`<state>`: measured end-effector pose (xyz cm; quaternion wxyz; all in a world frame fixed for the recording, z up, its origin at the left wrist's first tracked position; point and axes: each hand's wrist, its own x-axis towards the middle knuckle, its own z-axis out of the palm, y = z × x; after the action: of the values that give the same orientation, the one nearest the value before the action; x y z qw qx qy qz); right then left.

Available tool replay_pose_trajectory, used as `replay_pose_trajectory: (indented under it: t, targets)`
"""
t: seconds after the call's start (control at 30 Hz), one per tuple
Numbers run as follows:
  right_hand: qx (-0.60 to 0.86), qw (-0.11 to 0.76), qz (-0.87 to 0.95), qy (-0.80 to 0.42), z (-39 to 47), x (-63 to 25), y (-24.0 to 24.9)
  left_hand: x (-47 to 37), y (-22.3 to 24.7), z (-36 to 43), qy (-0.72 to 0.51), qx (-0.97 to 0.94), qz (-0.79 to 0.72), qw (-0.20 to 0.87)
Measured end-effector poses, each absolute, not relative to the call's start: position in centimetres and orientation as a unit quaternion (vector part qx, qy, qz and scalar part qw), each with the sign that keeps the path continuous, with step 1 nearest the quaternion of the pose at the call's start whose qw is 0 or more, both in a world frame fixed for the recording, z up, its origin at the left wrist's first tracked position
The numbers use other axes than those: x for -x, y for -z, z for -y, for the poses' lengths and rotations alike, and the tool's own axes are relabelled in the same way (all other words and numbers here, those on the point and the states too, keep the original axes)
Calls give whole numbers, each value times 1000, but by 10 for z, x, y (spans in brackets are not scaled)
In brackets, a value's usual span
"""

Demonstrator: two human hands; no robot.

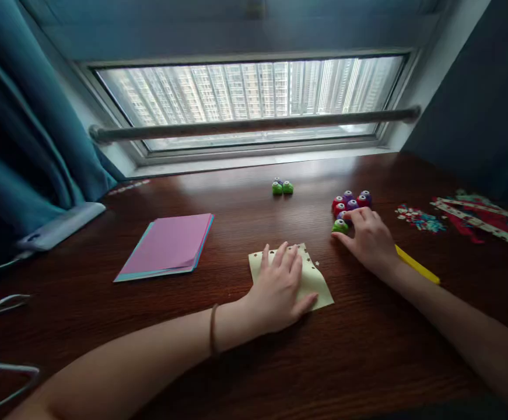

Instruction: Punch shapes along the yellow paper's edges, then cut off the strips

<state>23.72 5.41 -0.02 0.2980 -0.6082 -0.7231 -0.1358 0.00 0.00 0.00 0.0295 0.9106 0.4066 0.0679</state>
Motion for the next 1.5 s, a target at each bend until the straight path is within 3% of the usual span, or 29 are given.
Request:
replay_pose_trajectory:
  t: [0.17,0.27,0.73,1.07,1.27,1.5]
  targets:
    - [423,290,833,-209,-47,-224,-1,-1,-1,-1,-69,-911,-406,30]
    - [381,283,835,-277,-45,-219,2,-1,-2,-1,-69,-910,-407,33]
    - [383,252,860,-225,-43,-215,4,-2,-4,-1,-65,-909,-409,41]
    - [483,402,695,-349,-55,-234,-12,-1,-4,-3,-47,-907,-414,56]
    - [555,537,588,-241,-74,-277,-26,-1,-2,-3,-50,-909,-410,54]
    - [647,562,511,-69,-93,-336,-23,0,0,-4,-50,-913,-404,43]
